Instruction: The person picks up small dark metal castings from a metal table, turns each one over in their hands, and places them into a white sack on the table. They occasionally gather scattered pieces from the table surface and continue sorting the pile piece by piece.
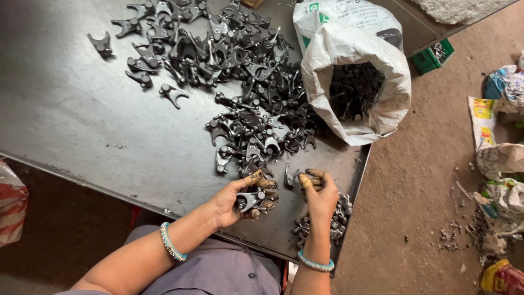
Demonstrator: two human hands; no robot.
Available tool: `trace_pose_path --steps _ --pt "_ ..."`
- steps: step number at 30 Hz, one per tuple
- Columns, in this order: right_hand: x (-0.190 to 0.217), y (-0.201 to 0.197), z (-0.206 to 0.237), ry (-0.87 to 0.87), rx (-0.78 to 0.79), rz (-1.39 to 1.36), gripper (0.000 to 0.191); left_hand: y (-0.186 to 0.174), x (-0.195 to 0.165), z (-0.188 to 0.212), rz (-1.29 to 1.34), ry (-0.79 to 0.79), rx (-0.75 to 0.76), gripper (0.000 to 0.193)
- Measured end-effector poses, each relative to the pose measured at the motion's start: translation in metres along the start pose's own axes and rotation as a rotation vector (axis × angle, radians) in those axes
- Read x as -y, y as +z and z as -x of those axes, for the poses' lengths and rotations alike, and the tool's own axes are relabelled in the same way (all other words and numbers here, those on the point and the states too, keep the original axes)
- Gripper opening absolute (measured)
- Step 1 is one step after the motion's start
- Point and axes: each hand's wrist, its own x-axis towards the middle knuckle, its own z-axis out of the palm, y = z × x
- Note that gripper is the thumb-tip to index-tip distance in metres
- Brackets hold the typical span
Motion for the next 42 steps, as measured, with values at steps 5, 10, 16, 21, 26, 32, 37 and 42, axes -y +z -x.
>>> trace_pose_path --steps 5,10,16,21,26,32,37,42 --pt "0.014 0.024 0.032 -0.360 -0.105 0.529 0.036 0.000 0.010 -0.005 -0.012 0.013 0.011 0.044" --pt "-0.020 0.024 0.014 0.031 0.080 -0.310 0.027 -0.001 0.009 0.003 -0.017 0.024 0.004 0.048" --pt "-0.036 -0.006 0.004 0.502 0.344 -1.054 0.021 0.005 0.005 0.003 -0.109 0.135 0.096 0.048" --pt "0.016 -0.006 0.012 0.229 0.550 -0.620 0.030 0.007 0.009 -0.009 -0.030 0.060 0.067 0.048" --pt "0.068 0.027 -0.022 -0.308 0.079 0.284 0.063 0.007 0.014 -0.007 0.000 -0.031 0.042 0.037" --pt "0.051 0.035 -0.030 -0.368 0.043 0.365 0.051 0.006 0.009 0.001 -0.012 -0.016 -0.011 0.036" --pt "0.011 0.010 0.010 -0.198 0.168 0.319 0.040 0.027 0.002 -0.021 0.094 0.002 0.164 0.039" --pt "0.022 -0.003 0.061 -0.468 0.181 0.360 0.046 0.124 -0.034 -0.093 0.148 0.178 0.130 0.043"
